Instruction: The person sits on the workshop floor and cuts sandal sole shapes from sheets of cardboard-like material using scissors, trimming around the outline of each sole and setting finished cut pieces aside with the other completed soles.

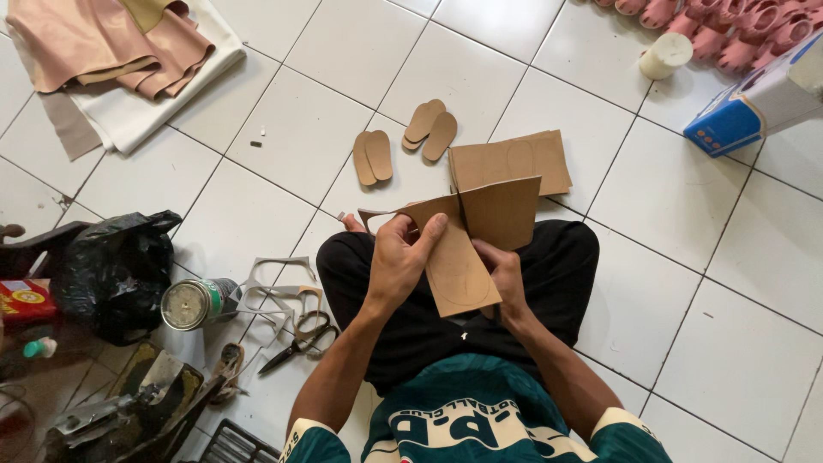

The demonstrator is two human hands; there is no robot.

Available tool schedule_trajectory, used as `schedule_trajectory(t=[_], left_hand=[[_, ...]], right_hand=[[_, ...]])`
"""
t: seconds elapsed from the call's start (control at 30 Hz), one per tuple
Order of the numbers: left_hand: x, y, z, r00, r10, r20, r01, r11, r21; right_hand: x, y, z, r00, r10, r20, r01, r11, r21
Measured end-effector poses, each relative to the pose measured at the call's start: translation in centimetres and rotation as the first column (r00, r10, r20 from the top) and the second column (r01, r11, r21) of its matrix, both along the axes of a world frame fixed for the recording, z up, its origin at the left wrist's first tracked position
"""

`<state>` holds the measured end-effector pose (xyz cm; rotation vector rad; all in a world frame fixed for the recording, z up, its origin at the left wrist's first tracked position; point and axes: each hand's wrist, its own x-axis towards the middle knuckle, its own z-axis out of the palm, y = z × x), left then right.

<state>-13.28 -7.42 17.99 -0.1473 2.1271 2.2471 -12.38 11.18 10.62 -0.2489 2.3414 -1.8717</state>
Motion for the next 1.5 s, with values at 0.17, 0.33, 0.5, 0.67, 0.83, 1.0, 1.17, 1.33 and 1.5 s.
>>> schedule_trajectory(t=[0.17, 0.33, 0.5, 0.67, 0.83, 1.0, 1.17, 1.33, 1.5], left_hand=[[0.2, -0.1, 0.6, 0.999, -0.042, -0.012, 0.042, 0.999, 0.002], [0.5, -0.4, 1.0, 0.996, -0.081, -0.026, 0.079, 0.992, -0.094], [0.4, -0.7, 1.1, 0.996, -0.09, 0.012, 0.091, 0.983, -0.159], [0.5, -0.8, 0.7, 0.994, -0.103, 0.041, 0.11, 0.951, -0.289], [0.4, -1.3, 0.4, 0.987, -0.158, 0.032, 0.161, 0.963, -0.217], [0.0, -1.6, 1.0, 0.983, -0.181, 0.027, 0.182, 0.951, -0.251], [-0.4, -1.8, 1.8, 0.975, -0.223, 0.02, 0.22, 0.942, -0.254], [-0.8, -2.3, 1.8, 0.959, -0.281, -0.03, 0.263, 0.925, -0.273], [-1.4, -2.6, 2.3, 0.945, -0.326, 0.032, 0.316, 0.88, -0.355]], right_hand=[[-0.3, 0.4, -0.4, 0.998, 0.037, -0.048, -0.043, 0.992, -0.116], [-0.2, 0.5, -0.4, 0.996, 0.088, -0.009, -0.088, 0.973, -0.211], [0.1, 0.5, -0.2, 0.998, 0.07, 0.005, -0.068, 0.979, -0.19], [-0.3, 0.8, -0.4, 0.995, 0.065, 0.077, -0.05, 0.982, -0.182], [0.0, 0.6, 0.2, 0.997, 0.064, -0.037, -0.068, 0.99, -0.127], [0.5, 0.3, 2.4, 1.0, 0.014, 0.018, -0.012, 0.996, -0.087], [0.6, 0.4, 4.2, 1.0, 0.023, 0.004, -0.023, 1.0, -0.006], [0.6, 0.7, 4.7, 0.992, 0.044, -0.122, -0.042, 0.999, 0.014], [0.7, 1.2, 4.8, 0.996, 0.075, -0.056, -0.075, 0.997, 0.001]])
